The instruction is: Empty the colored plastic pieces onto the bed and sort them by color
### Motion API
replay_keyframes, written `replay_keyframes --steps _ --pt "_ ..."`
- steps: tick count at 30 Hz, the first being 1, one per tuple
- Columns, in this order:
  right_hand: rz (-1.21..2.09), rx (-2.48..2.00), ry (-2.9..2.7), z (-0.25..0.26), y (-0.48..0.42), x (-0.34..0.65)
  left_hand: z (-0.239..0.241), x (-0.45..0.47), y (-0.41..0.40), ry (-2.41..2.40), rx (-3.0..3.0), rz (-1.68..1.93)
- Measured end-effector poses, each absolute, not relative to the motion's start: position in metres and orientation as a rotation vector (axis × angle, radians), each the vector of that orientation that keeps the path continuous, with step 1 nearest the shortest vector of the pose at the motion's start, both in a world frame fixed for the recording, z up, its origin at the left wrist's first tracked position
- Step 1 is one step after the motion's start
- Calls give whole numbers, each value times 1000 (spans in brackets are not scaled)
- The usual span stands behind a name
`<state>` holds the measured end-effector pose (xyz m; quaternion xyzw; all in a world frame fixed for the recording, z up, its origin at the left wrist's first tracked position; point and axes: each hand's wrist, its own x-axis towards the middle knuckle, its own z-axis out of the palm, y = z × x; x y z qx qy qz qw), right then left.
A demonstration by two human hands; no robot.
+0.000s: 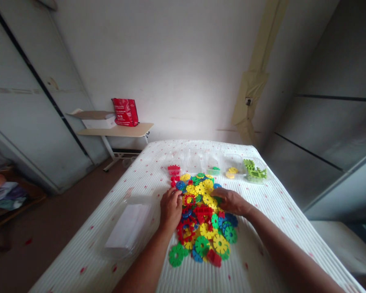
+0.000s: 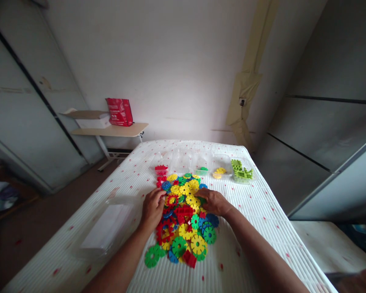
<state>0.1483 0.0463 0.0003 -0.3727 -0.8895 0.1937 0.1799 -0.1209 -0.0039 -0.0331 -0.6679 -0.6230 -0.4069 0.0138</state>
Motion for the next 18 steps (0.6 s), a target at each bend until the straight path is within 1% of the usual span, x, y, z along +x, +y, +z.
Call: replay_keyframes --steps 5,12,18 --pt "464 -1115 -2525 1 42 151 -34 -121 -4 -1948 -2082 -1269" --pt "414 -1203 -2393 2 31 167 -34 -121 -4 -1956 -2080 -1280" --pt "285 -1428 -2432 8 24 195 -34 -121 -4 -1942 -2076 -1271"
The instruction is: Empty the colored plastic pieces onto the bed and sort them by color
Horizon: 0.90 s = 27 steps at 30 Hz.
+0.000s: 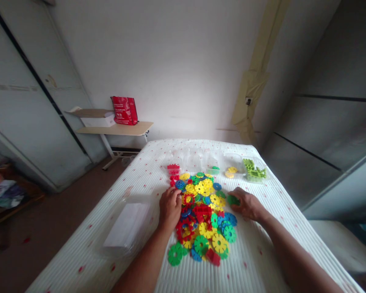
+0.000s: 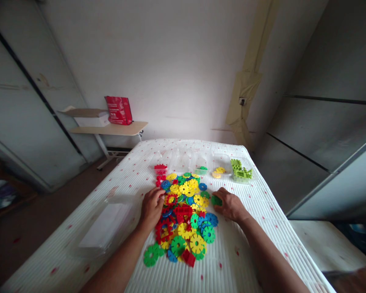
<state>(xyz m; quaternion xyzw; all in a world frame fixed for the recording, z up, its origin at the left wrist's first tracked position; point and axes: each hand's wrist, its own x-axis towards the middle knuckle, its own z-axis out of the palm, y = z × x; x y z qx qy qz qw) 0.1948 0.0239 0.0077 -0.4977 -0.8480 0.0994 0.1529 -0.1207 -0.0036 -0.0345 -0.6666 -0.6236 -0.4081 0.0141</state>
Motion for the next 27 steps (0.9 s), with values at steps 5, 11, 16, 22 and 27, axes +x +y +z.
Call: replay_keyframes --steps 5,11,16,22,27 --pt "178 -1434 -2358 10 28 199 -37 -121 -3 -1924 -2078 -1269" --pt "94 -1429 -2392 7 42 173 -38 -121 -2 -1922 -2085 -1268" --pt "100 -1396 -2476 -5 48 166 -37 -121 -2 -1928 -2080 -1273" --pt "115 -1442 -2557 -6 50 167 -37 -121 -2 -1918 -2081 -1268" --pt "116 -1524 -2656 9 51 154 -38 -122 -1 -1919 -2081 -1264"
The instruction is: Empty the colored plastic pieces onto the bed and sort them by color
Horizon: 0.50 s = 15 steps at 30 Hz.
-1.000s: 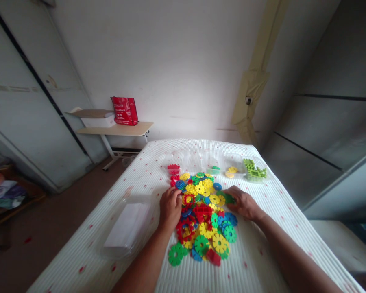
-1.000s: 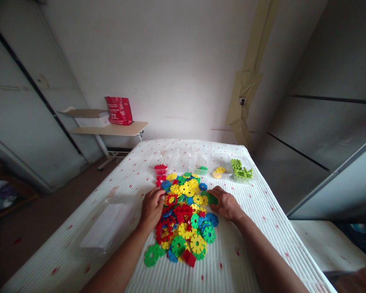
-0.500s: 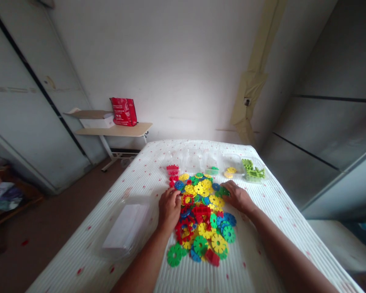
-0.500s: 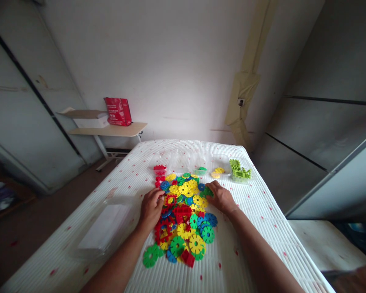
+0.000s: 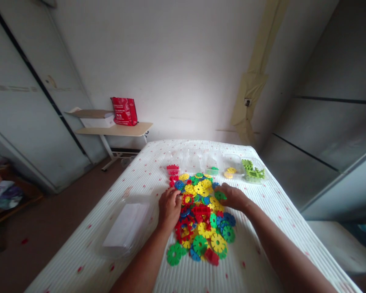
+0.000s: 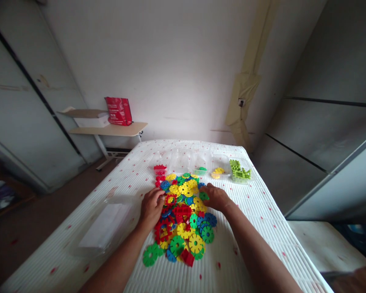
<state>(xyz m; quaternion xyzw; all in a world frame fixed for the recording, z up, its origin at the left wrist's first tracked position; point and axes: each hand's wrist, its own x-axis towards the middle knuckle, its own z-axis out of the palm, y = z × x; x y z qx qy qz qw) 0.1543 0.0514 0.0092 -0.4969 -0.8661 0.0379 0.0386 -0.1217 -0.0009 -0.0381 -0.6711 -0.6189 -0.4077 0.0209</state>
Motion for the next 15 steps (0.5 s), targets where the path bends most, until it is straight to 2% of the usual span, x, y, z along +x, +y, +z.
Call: replay_keyframes --steps 9,15 --pt "-83 -1676 -2698 14 46 143 -37 -122 -2 -1909 -2083 -1284" --pt "-61 -1681 -2670 24 44 147 -36 -121 -3 -1906 -2094 -1268"
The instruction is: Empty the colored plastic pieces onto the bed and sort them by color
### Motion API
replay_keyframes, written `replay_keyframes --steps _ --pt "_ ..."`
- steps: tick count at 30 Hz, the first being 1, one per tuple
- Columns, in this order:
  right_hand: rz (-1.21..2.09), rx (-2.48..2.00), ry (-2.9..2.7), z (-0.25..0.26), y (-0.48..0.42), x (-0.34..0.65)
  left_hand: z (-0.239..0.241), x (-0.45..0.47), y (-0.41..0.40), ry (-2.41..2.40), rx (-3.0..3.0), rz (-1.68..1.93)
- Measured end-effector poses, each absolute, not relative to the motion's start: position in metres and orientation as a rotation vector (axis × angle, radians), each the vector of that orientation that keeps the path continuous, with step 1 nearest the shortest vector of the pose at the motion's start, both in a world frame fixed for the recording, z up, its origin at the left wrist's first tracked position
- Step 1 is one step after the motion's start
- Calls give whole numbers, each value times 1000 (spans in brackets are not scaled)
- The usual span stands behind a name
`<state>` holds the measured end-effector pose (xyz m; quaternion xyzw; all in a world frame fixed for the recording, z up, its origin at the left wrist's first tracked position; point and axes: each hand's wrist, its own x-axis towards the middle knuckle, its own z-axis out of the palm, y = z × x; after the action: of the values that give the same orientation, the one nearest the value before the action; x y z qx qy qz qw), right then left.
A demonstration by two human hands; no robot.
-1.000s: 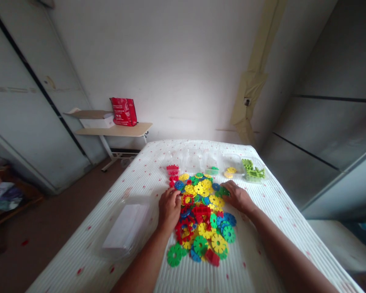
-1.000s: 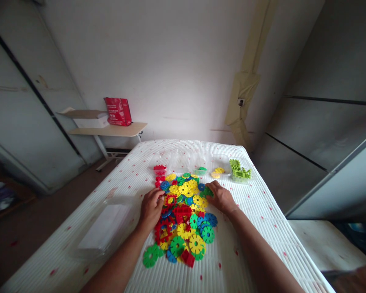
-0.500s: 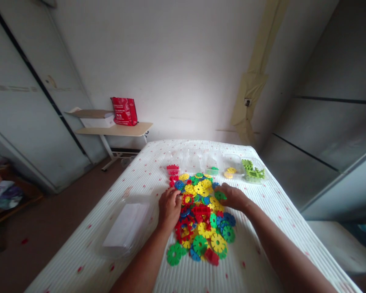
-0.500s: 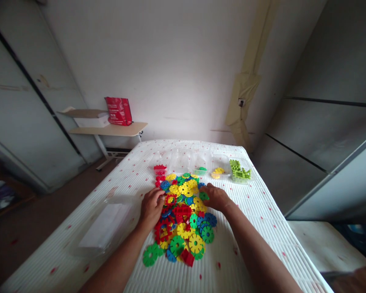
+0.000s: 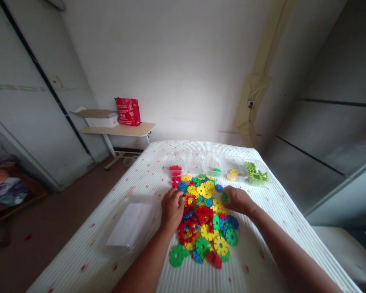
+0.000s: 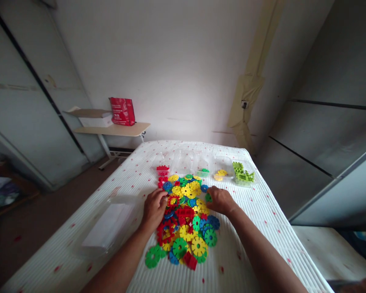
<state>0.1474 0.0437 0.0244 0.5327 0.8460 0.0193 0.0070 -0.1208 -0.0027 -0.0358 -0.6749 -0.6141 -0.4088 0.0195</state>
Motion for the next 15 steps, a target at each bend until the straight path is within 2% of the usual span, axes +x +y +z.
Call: replay_keyframes --steps 9,15 --pt "348 1937 2699 88 98 122 -36 -121 -3 -1947 -2074 -1303" --pt "371 2082 2726 74 111 113 -36 -121 -3 -1950 -2068 -1321"
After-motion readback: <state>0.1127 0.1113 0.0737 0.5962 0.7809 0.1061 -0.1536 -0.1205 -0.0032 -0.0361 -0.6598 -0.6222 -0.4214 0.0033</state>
